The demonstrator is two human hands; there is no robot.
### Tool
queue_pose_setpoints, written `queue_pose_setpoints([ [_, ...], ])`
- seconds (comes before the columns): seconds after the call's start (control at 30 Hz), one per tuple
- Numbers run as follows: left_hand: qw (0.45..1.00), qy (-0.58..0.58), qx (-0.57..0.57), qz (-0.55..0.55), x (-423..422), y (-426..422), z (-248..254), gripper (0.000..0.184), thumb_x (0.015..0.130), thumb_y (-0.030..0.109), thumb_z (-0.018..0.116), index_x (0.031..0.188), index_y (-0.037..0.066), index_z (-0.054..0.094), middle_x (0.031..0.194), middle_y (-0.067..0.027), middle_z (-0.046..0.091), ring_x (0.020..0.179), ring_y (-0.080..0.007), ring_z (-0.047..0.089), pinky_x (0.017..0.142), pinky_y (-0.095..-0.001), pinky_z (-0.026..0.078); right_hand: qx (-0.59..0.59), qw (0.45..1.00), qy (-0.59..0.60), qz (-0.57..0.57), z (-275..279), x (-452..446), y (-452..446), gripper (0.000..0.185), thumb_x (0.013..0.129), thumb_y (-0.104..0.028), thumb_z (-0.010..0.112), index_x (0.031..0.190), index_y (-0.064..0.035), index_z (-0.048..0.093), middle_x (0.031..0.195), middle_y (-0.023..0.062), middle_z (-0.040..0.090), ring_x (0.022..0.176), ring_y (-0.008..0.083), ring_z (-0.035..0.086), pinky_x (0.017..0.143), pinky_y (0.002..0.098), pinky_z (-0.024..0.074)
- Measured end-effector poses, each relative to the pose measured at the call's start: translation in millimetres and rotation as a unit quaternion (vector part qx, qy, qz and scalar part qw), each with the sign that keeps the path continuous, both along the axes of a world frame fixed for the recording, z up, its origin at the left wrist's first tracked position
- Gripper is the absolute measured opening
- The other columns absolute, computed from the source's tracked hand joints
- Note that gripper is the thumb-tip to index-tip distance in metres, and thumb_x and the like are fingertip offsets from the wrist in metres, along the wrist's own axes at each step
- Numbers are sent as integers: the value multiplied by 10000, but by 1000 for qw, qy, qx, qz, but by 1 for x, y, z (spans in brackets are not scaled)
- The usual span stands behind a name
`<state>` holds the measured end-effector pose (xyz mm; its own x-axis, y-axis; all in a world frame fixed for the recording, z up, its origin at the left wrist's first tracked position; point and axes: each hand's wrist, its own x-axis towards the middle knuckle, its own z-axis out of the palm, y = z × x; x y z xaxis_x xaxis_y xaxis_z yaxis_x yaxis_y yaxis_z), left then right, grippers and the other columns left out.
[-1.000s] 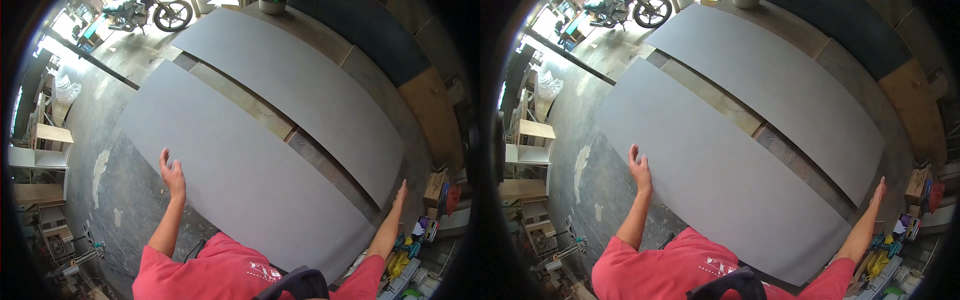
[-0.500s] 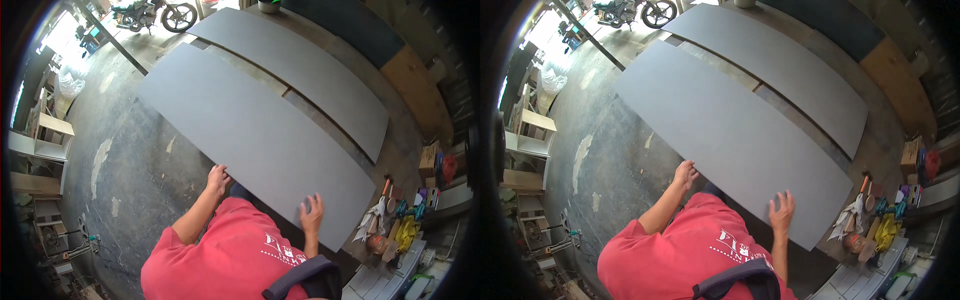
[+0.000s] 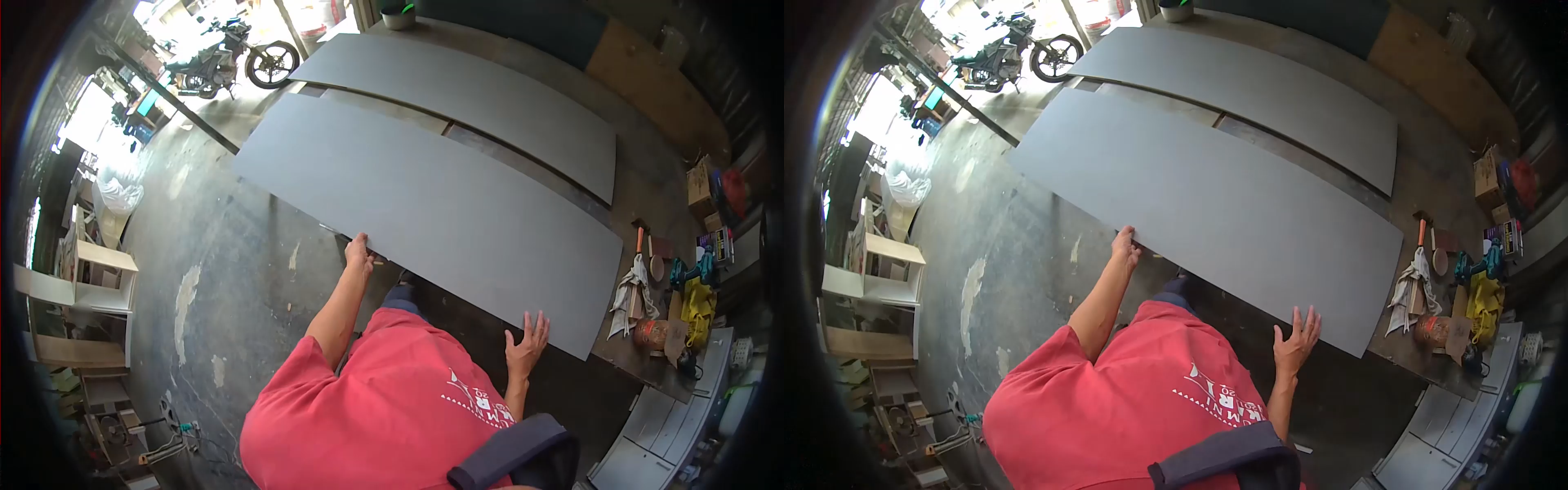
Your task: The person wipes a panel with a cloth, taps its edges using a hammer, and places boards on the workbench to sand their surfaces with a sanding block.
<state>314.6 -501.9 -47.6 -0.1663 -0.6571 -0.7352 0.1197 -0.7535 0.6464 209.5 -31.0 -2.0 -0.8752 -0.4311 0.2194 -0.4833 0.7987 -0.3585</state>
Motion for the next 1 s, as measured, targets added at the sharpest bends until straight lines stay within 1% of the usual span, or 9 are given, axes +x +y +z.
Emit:
queue_pose_setpoints([
  [0.03, 1000, 10, 10, 9, -4, -7, 2, 380, 915, 229, 629, 1228, 39, 524, 1087, -133, 614, 962, -302, 650, 870, -511, 535, 4, 1000, 5, -7, 5, 0, -12, 759, 743, -229, 859, 1425, -151, 536, 1577, 164, 380, 1456, 441, 324, 1186, 578, 289],
  [0.07, 1000, 23, 18, -5, -1, -5, 5, 551, 901, 332, 635, 1328, 18, 486, 1282, -158, 582, 1177, -341, 589, 1018, -513, 450, 25, 1000, 0, -3, 11, 4, -19, 791, 727, -239, 871, 1433, -154, 525, 1578, 159, 379, 1458, 445, 317, 1183, 596, 282],
  [0.23, 997, 69, 13, -25, 10, -3, 79, 519, 965, 427, 577, 1259, 2, 529, 1126, -145, 635, 1038, -303, 658, 875, -487, 554, 102, 993, 51, -16, 39, 5, -43, 823, 696, -221, 866, 1435, -148, 513, 1558, 135, 409, 1454, 434, 328, 1163, 619, 289],
  [0.3, 991, 87, -10, -105, 18, -11, 122, 666, 968, 509, 536, 1345, -37, 476, 1298, -217, 594, 1174, -340, 625, 983, -492, 521, 82, 985, 152, -6, 73, -13, -46, 565, 758, -102, 744, 1305, -98, 604, 1413, 125, 554, 1345, 365, 490, 1124, 594, 330],
  [0.5, 940, 243, -29, -239, -14, -62, 230, 672, 983, 544, 499, 1296, -49, 523, 1231, -257, 643, 1141, -382, 665, 918, -454, 587, 108, 963, 244, 25, 170, -100, -46, 480, 725, 44, 607, 1190, -68, 650, 1207, 109, 666, 1182, 308, 616, 1092, 565, 366],
  [0.67, 840, 418, -63, -339, -88, -94, 309, 867, 966, 406, 582, 1548, -83, 166, 1581, -316, 264, 1351, -443, 508, 1063, -468, 486, 110, 953, 281, 3, 262, -185, -112, 392, 834, -18, 650, 1225, -39, 642, 1149, 151, 667, 1102, 353, 624, 1057, 504, 404],
  [0.73, 809, 462, -60, -360, -121, -101, 327, 957, 967, 234, 610, 1585, -61, -59, 1645, -313, 101, 1423, -414, 432, 1117, -457, 435, 42, 968, 244, 40, 285, -209, -153, 356, 895, -185, 727, 1210, -40, 647, 1086, 153, 665, 1026, 362, 622, 985, 458, 438],
  [0.83, 786, 484, -125, -365, -166, -110, 333, 929, 972, 176, 598, 1580, -73, -58, 1645, -313, 95, 1436, -372, 427, 1130, -442, 424, 14, 954, 290, 75, 293, -252, -212, 428, 895, -325, 759, 1204, -48, 654, 1053, 144, 660, 975, 354, 620, 911, 434, 458],
  [1.0, 828, 391, -270, -298, -221, -120, 262, 720, 969, 174, 614, 1576, 6, 266, 1526, -189, 452, 1373, -281, 499, 1114, -385, 417, -3, 938, 327, 115, 300, -299, -294, 414, 876, -395, 765, 1071, -46, 655, 931, 133, 633, 881, 351, 615, 808, 426, 463],
])
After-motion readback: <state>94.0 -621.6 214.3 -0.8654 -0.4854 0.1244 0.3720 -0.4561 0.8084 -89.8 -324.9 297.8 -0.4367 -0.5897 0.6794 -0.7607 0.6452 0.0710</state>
